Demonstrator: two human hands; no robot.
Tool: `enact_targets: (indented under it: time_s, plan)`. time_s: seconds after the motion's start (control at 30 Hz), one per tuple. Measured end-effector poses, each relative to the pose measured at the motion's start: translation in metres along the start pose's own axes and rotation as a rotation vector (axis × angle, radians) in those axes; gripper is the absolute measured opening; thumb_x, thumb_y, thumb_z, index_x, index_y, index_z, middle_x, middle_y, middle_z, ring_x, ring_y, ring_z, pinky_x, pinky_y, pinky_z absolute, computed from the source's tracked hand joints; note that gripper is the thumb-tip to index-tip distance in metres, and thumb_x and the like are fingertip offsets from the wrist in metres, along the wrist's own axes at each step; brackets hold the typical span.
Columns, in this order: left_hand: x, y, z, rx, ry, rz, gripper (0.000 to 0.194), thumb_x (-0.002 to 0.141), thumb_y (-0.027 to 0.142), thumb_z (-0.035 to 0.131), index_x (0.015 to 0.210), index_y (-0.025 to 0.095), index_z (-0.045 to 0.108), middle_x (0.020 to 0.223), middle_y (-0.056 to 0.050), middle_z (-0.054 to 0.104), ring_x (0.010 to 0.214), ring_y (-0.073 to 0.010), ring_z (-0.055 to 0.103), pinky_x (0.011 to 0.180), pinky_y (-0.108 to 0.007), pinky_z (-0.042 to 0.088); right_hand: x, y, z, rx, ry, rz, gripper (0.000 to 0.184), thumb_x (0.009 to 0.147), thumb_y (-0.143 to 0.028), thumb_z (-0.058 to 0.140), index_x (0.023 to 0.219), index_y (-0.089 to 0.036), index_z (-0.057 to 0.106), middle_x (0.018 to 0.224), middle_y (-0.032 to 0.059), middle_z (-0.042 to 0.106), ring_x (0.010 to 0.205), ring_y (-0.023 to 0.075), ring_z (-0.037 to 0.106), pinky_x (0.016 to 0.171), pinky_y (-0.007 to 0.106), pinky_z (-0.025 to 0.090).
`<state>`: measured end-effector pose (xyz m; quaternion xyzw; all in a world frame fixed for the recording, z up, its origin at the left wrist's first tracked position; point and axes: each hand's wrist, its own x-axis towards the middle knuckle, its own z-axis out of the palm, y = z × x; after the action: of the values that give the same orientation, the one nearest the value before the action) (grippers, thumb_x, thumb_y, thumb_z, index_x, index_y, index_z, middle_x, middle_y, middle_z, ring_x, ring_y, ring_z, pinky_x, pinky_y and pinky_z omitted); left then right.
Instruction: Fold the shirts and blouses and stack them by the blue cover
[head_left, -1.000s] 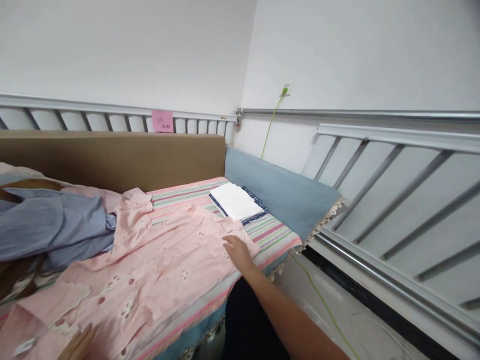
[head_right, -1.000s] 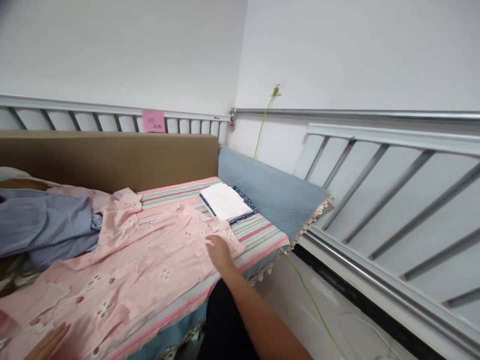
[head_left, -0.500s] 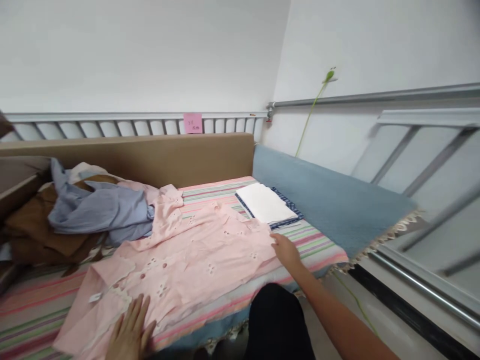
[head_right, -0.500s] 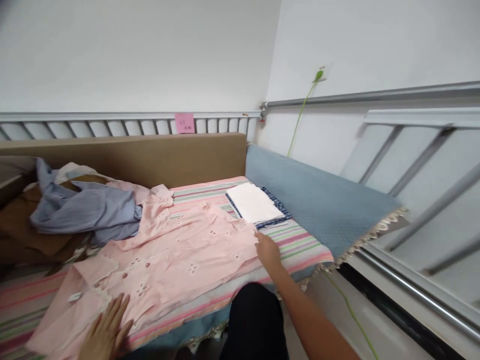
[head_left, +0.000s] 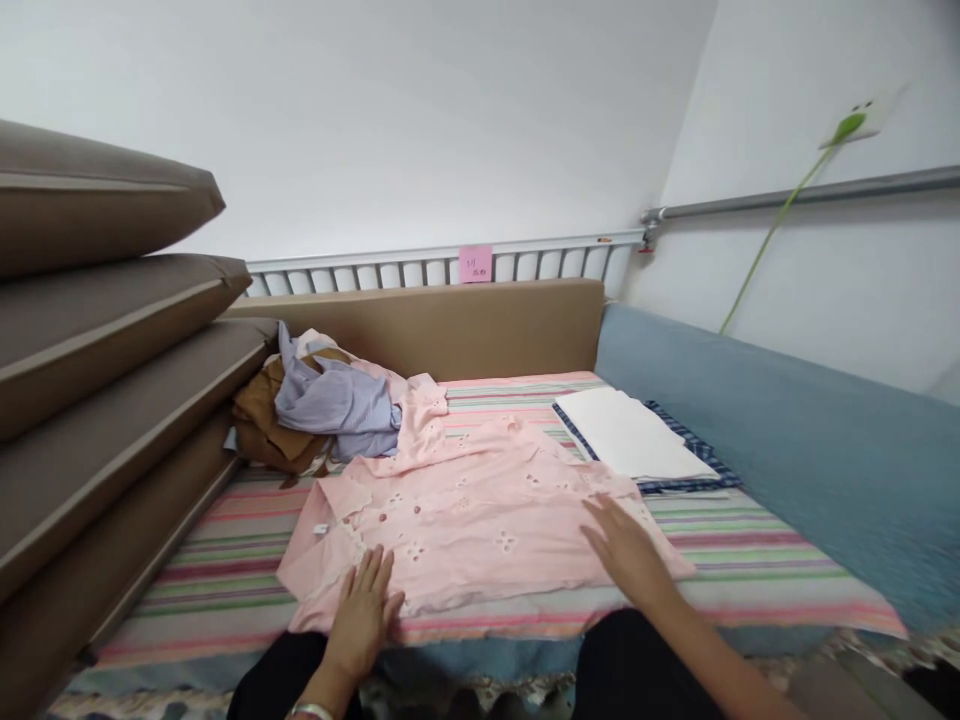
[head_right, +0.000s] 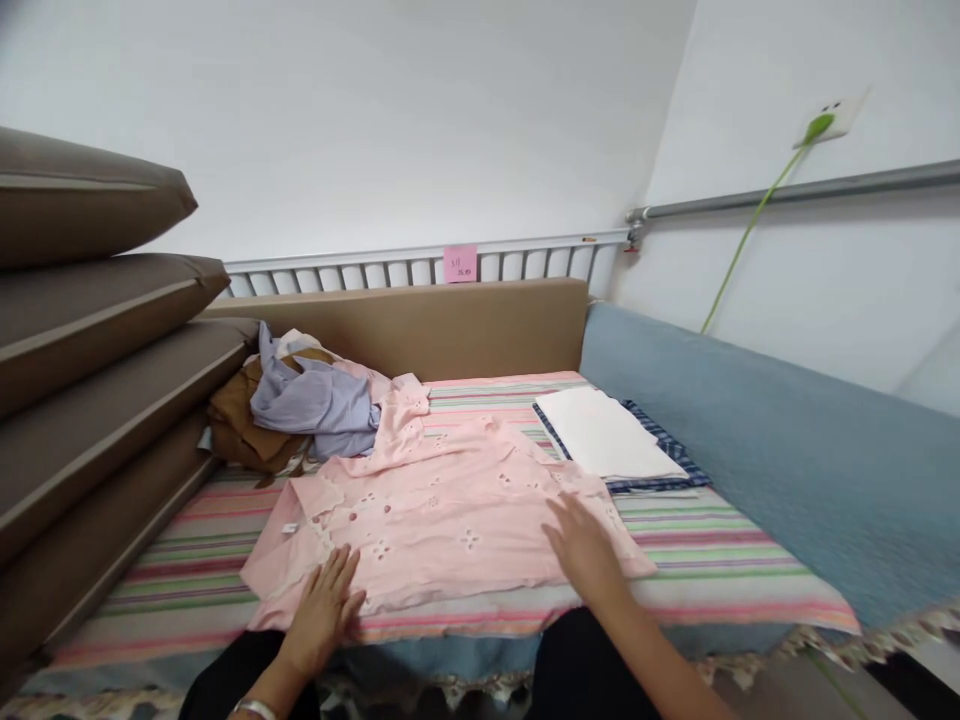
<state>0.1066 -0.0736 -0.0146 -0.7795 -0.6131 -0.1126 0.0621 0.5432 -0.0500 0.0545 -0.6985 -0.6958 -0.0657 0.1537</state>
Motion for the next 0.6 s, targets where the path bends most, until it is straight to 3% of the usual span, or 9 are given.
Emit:
enact_targets:
  time_s: [0.07, 0.17, 0.27, 0.37, 0.43, 0.6]
  plan:
    - [0.003, 0.011, -0.009, -0.026, 0.003, -0.022, 0.053, 0.089, 0.041, 0.033, 0.139, 0.024, 0.034, 0.147, -0.005, 0.031, 0.137, -0.024, 0.026, 0.108, -0.046, 0.031, -0.007, -0.024, 0.008, 0.072, -0.113, -0.111, 0.051, 0.086, -0.044, 0.037, 0.131, -0.023, 0.05, 0.143, 0.0081, 0.038, 0.135, 0.0244, 0.028, 0.11, 0.042, 0.025]
    - [0.005, 0.029, -0.016, -0.087, -0.045, 0.04, 0.054, 0.09, 0.04, 0.031, 0.142, 0.026, 0.027, 0.15, -0.003, 0.025, 0.138, -0.0227, 0.021, 0.109, -0.046, 0.029, -0.018, -0.044, 0.024, 0.098, -0.268, -0.147, 0.053, 0.086, -0.049, 0.039, 0.133, -0.027, 0.047, 0.146, 0.0067, 0.034, 0.136, 0.0253, 0.025, 0.11, 0.045, 0.024]
    - [0.0, 0.039, -0.012, -0.128, -0.126, 0.106, 0.055, 0.09, 0.044, 0.032, 0.142, 0.027, 0.025, 0.15, -0.003, 0.022, 0.138, -0.0233, 0.021, 0.108, -0.048, 0.028, -0.023, -0.046, 0.03, 0.106, -0.322, -0.128, 0.053, 0.085, -0.047, 0.042, 0.133, -0.027, 0.047, 0.146, 0.0062, 0.033, 0.136, 0.0242, 0.024, 0.11, 0.044, 0.021]
    - [-0.003, 0.04, -0.005, -0.121, -0.127, 0.098, 0.058, 0.088, 0.047, 0.036, 0.142, 0.029, 0.022, 0.15, -0.003, 0.018, 0.138, -0.024, 0.019, 0.109, -0.049, 0.026, -0.016, -0.039, 0.021, 0.197, -0.364, -0.143, 0.052, 0.08, -0.041, 0.05, 0.13, -0.026, 0.051, 0.143, 0.0065, 0.038, 0.134, 0.0228, 0.03, 0.109, 0.04, 0.025]
    - [-0.001, 0.037, -0.002, -0.108, -0.136, 0.083, 0.058, 0.087, 0.046, 0.038, 0.141, 0.029, 0.024, 0.149, -0.003, 0.019, 0.138, -0.0246, 0.02, 0.109, -0.049, 0.027, -0.005, -0.034, 0.01, 0.272, -0.354, -0.121, 0.05, 0.078, -0.035, 0.052, 0.126, -0.022, 0.055, 0.137, 0.0084, 0.046, 0.129, 0.0217, 0.039, 0.108, 0.036, 0.029]
    - [0.005, 0.029, 0.011, -0.091, -0.168, 0.101, 0.057, 0.082, 0.048, 0.045, 0.136, 0.033, 0.033, 0.145, -0.001, 0.027, 0.134, -0.0266, 0.027, 0.105, -0.048, 0.033, 0.042, -0.037, -0.013, 0.339, -0.178, 0.029, 0.037, 0.083, -0.026, 0.044, 0.114, -0.016, 0.062, 0.114, 0.0091, 0.064, 0.106, 0.0191, 0.058, 0.095, 0.031, 0.041]
